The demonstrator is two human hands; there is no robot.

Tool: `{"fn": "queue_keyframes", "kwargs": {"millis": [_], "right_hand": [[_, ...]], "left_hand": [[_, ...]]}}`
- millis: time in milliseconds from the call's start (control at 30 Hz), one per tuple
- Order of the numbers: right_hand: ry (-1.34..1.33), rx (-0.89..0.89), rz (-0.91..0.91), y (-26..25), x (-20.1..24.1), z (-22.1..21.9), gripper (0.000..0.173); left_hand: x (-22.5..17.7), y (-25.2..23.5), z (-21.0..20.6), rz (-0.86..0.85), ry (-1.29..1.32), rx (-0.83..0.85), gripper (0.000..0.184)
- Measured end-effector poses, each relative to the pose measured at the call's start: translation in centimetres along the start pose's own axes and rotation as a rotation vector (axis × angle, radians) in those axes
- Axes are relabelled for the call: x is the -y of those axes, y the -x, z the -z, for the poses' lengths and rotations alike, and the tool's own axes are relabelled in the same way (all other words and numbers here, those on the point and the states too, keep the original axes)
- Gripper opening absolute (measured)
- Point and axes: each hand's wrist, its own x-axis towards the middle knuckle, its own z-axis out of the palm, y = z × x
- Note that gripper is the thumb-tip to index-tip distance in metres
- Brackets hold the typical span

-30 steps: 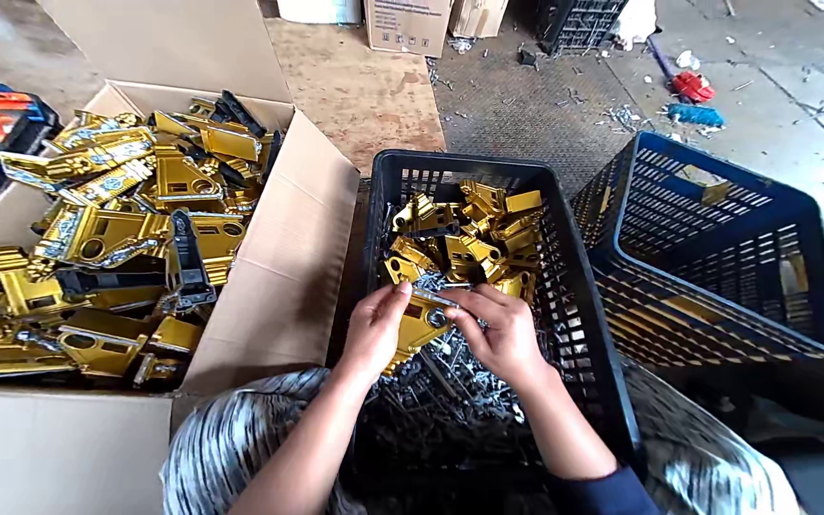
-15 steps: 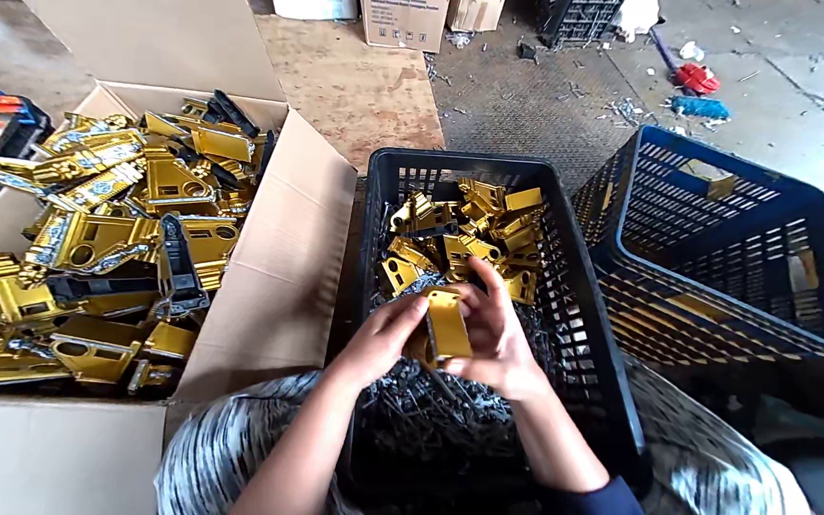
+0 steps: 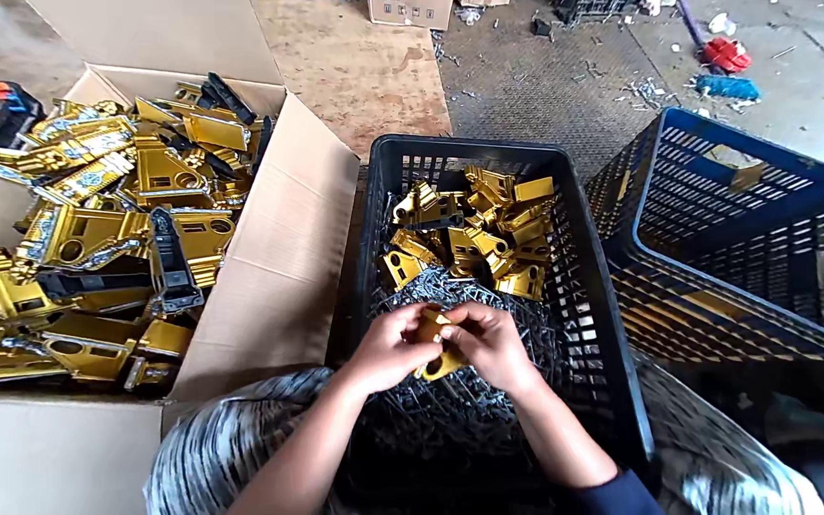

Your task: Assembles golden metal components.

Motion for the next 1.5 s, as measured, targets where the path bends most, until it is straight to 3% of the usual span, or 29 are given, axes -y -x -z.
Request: {"fn": "queue_keyframes", "kwargs": {"millis": [167, 267, 367, 467, 533, 600, 633, 700, 767, 867, 933, 967, 1000, 1033, 1067, 1100, 1167, 1200, 1267, 1333, 1400, 1500], "right_hand": [[0.083, 0.143, -0.158, -0.7, -0.2, -0.3, 0.011], [0.146, 0.199, -0.215, -2.8, 0.3, 0.8, 0.023], [0.456, 0.000, -0.302, -5.9, -0.7, 3.9, 0.063], [0.862, -0.112, -0.530, -8.3, -5.1, 6.7, 0.072], [0.967, -0.078, -0.621, -8.4, -7.5, 7.6, 0.063], [1.009, -0.098, -0.631, -8.1, -7.9, 7.8, 0.056], [1.023, -0.124, -0.632, -7.9, -7.4, 7.7, 0.050], [1.038, -0.198, -0.599, -7.2, -5.2, 6.9, 0.036], [1.017, -0.311, -0.397, -5.7, -2.5, 5.7, 0.032], [0.899, -0.410, 0.372, -3.1, -1.2, 2.8, 0.036], [0.745, -0.298, 0.746, -2.7, -1.1, 0.4, 0.029], [0.688, -0.213, 0.819, -2.9, -1.1, -0.7, 0.030], [0.652, -0.171, 0.814, -3.4, -1.6, -1.6, 0.031], [0.626, -0.169, 0.728, -4.0, -2.5, -2.2, 0.033], [0.622, -0.159, 0.564, -4.7, -3.7, -2.6, 0.033], [0.664, -0.098, 0.344, -5.5, -4.8, -2.8, 0.031], [0.797, 0.203, -0.081, -6.9, -6.4, -3.5, 0.027], [0.868, 0.365, -0.206, -7.5, -7.1, -4.3, 0.030], [0.944, 0.510, -0.232, -7.5, -8.4, -6.3, 0.032], [0.938, 0.499, -0.208, -7.3, -8.7, -7.0, 0.030], [0.821, 0.405, -0.213, -7.1, -7.9, -6.0, 0.028], [0.500, 0.092, -0.147, -5.6, -5.6, -2.9, 0.022]], "left_hand": [[2.0, 0.1, 0.3, 0.105, 0.112, 0.056, 0.043], [1.1, -0.3, 1.4, 0.164, 0.075, -0.023, 0.044], [-2.2, -0.3, 3.6, 0.204, 0.166, -0.351, 0.032], [-6.2, -0.5, 7.8, -0.050, 0.398, -0.688, 0.023], [-8.0, -0.4, 11.4, -0.234, 0.530, -0.748, 0.046], [-8.8, 0.0, 13.1, -0.170, 0.598, -0.712, 0.090], [-8.6, 0.1, 13.0, -0.109, 0.582, -0.663, 0.099], [-7.7, 0.0, 11.0, 0.004, 0.540, -0.519, 0.097], [-7.1, -0.6, 7.8, 0.143, 0.482, -0.354, 0.086], [-5.5, -1.7, 4.0, 0.326, 0.434, -0.166, 0.090], [-4.4, -1.8, 2.6, 0.296, 0.419, -0.100, 0.084], [-4.1, -1.9, 2.0, 0.217, 0.458, -0.154, 0.064], [-3.8, -1.9, 1.8, 0.114, 0.503, -0.244, 0.045], [-3.6, -2.0, 1.8, 0.011, 0.504, -0.345, 0.036], [-3.6, -2.1, 2.0, -0.078, 0.447, -0.449, 0.043], [-3.7, -2.1, 2.4, -0.143, 0.369, -0.538, 0.061], [-4.0, -2.2, 3.3, -0.196, 0.256, -0.657, 0.100], [-4.1, -2.1, 3.5, -0.197, 0.238, -0.674, 0.109], [-4.2, -1.8, 3.8, -0.171, 0.252, -0.624, 0.112], [-4.0, -1.7, 3.6, -0.144, 0.281, -0.585, 0.103], [-3.9, -1.5, 3.5, -0.121, 0.290, -0.574, 0.082], [-4.0, -1.2, 3.2, -0.017, 0.311, -0.606, 0.062]]}}
